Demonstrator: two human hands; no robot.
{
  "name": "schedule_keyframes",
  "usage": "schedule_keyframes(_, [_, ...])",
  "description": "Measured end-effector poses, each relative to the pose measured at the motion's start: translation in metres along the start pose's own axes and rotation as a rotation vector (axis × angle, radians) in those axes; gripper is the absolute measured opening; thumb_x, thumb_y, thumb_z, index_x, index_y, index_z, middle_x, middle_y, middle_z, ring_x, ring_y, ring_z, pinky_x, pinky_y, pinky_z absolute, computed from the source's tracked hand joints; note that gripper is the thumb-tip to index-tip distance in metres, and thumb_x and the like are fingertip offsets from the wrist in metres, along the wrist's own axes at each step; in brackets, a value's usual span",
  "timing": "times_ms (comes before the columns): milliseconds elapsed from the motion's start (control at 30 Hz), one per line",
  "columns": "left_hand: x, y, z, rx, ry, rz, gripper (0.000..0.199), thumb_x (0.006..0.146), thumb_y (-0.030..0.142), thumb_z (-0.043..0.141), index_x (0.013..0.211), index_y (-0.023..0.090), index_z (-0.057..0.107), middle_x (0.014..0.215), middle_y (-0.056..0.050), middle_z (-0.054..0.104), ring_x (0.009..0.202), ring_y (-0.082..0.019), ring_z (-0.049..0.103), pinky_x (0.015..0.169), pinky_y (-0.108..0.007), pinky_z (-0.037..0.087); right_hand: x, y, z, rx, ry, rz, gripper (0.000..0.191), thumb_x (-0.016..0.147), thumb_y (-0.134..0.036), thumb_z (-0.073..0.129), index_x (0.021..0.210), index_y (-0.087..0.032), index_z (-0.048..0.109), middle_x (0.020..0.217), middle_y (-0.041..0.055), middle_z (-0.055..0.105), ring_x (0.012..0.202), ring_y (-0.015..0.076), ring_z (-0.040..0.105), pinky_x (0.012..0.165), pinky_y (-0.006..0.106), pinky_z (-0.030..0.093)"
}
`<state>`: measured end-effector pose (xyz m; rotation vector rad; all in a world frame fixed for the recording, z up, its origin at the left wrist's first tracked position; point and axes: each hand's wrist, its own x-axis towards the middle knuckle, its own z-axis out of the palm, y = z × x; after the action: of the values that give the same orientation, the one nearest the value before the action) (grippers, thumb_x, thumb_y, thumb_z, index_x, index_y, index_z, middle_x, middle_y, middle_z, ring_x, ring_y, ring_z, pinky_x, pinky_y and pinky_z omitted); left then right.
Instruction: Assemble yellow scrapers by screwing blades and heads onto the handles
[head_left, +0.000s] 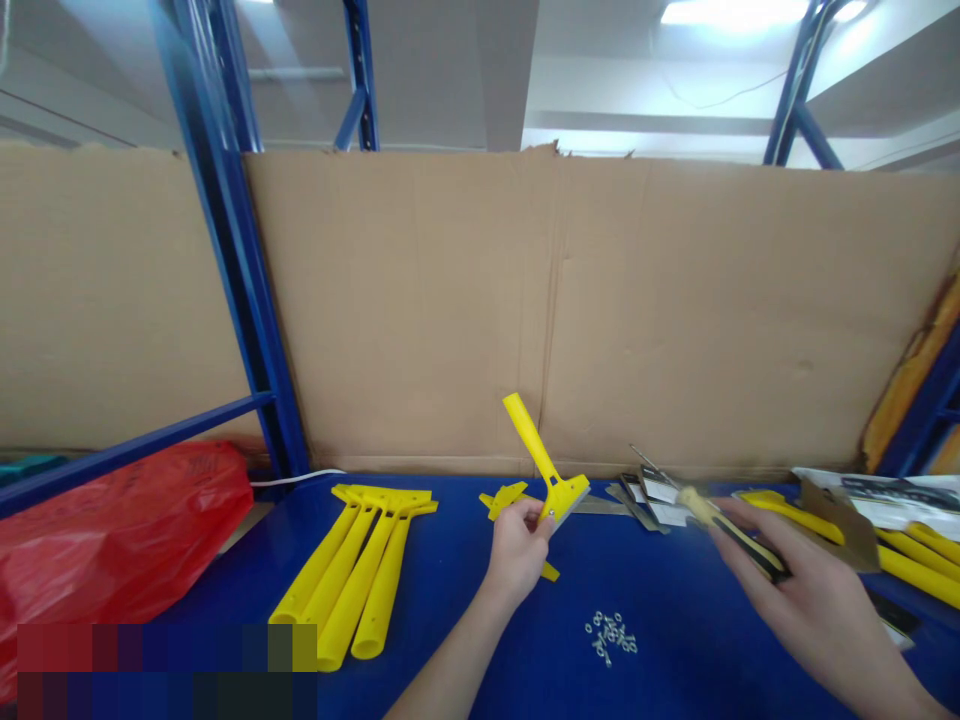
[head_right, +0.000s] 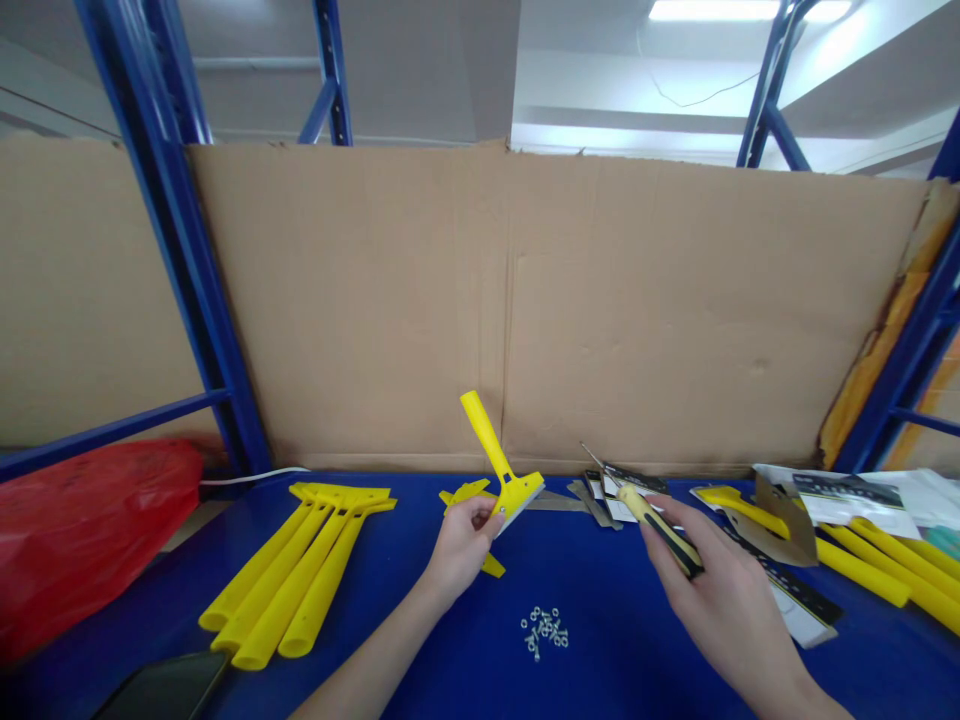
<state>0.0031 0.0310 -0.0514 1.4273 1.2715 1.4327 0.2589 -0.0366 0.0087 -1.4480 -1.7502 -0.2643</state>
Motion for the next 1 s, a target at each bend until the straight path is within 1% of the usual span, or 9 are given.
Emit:
schedule_keyframes(100, [0.000, 0.000, -0.001, 0.005, 0.005, -0.003, 0.005, 0.073, 0.016, 0.064, 0.071, 0.013, 0.067, 0.069, -0.006, 0.066, 0.062, -0.015, 0.059, 0.063, -0.030, 0.051, 0.013, -0.013, 0.010, 0.029, 0.069, 0.045, 0.044, 0.082, -0.055, 0.045, 0.107, -0.023, 0.061, 0.095, 0.0074, 0.073, 0.083, 0.0256, 0.070, 0.075, 0.033, 0.054])
schedule_keyframes(233, [-0.002, 0.003, -0.002, -0.001, 0.013, -0.008, 0.004, 0.073, 0.015, 0.063, 0.070, 0.013, 0.066, 0.067, -0.005, 0.066, 0.061, -0.016, 0.059, 0.063, -0.031, 0.051, 0.016, -0.018, 0.031, 0.078, 0.047, 0.074, 0.041, 0.083, -0.051, 0.045, 0.107, -0.023, 0.061, 0.090, 0.0063, 0.073, 0.074, 0.0232, 0.069, 0.063, 0.030, 0.052])
schedule_keyframes(333, [-0.002, 0.004, -0.003, -0.013, 0.038, -0.017, 0.006, 0.072, 0.018, 0.064, 0.071, 0.013, 0.066, 0.068, -0.005, 0.067, 0.062, -0.016, 0.060, 0.064, -0.032, 0.052, 0.007, -0.010, 0.048, 0.152, -0.073, 0.137, 0.039, 0.081, -0.049, 0.047, 0.106, -0.023, 0.061, 0.083, 0.0041, 0.074, 0.053, 0.0198, 0.065, 0.051, 0.029, 0.050])
schedule_keyframes(433, [-0.001, 0.003, -0.005, -0.015, 0.050, -0.025, 0.006, 0.073, 0.017, 0.064, 0.072, 0.012, 0.068, 0.069, -0.006, 0.067, 0.063, -0.017, 0.061, 0.064, -0.032, 0.053, -0.002, -0.001, 0.058, 0.202, -0.164, 0.211, 0.036, 0.079, -0.049, 0.049, 0.101, -0.024, 0.063, 0.075, 0.0023, 0.073, 0.045, 0.0180, 0.061, 0.048, 0.029, 0.049])
schedule_keyframes(500, [0.001, 0.002, -0.006, -0.012, 0.050, -0.027, 0.007, 0.073, 0.016, 0.064, 0.073, 0.011, 0.069, 0.071, -0.006, 0.068, 0.064, -0.017, 0.062, 0.064, -0.031, 0.053, -0.004, 0.002, 0.060, 0.222, -0.251, 0.215, 0.032, 0.074, -0.048, 0.054, 0.091, -0.024, 0.066, 0.074, 0.0019, 0.073, 0.054, 0.0203, 0.066, 0.051, 0.028, 0.051])
schedule_keyframes(567, [0.002, 0.001, -0.008, -0.005, 0.063, -0.028, 0.008, 0.073, 0.017, 0.064, 0.075, 0.011, 0.069, 0.072, -0.007, 0.069, 0.066, -0.017, 0.063, 0.065, -0.031, 0.053, -0.004, 0.003, 0.058, 0.237, -0.309, 0.204, 0.029, 0.072, -0.046, 0.057, 0.089, -0.025, 0.068, 0.074, 0.0013, 0.073, 0.062, 0.0221, 0.069, 0.054, 0.028, 0.052])
schedule_keyframes(800, [0.001, 0.005, -0.016, 0.166, 0.149, -0.011, 0.009, 0.073, 0.012, 0.060, 0.078, 0.012, 0.068, 0.075, -0.006, 0.070, 0.068, -0.017, 0.064, 0.068, -0.029, 0.052, -0.007, 0.001, 0.054, 0.205, -0.420, 0.069, 0.028, 0.073, -0.035, 0.057, 0.097, -0.026, 0.067, 0.099, 0.0038, 0.074, 0.089, 0.0260, 0.069, 0.078, 0.035, 0.053])
schedule_keyframes(867, [0.000, 0.007, -0.017, 0.215, 0.142, -0.007, 0.011, 0.074, 0.010, 0.058, 0.076, 0.013, 0.068, 0.073, -0.005, 0.070, 0.067, -0.017, 0.064, 0.068, -0.029, 0.051, -0.009, 0.000, 0.054, 0.202, -0.417, 0.055, 0.030, 0.074, -0.032, 0.055, 0.100, -0.025, 0.066, 0.102, 0.0050, 0.073, 0.092, 0.0260, 0.068, 0.081, 0.036, 0.053])
schedule_keyframes(1000, [-0.003, 0.008, -0.015, 0.256, 0.121, 0.020, 0.012, 0.074, 0.010, 0.057, 0.071, 0.015, 0.067, 0.068, -0.004, 0.069, 0.064, -0.017, 0.063, 0.064, -0.028, 0.049, -0.011, -0.009, 0.053, 0.287, -0.421, 0.062, 0.028, 0.078, -0.036, 0.054, 0.100, -0.024, 0.066, 0.095, 0.0047, 0.074, 0.086, 0.0232, 0.069, 0.078, 0.032, 0.054])
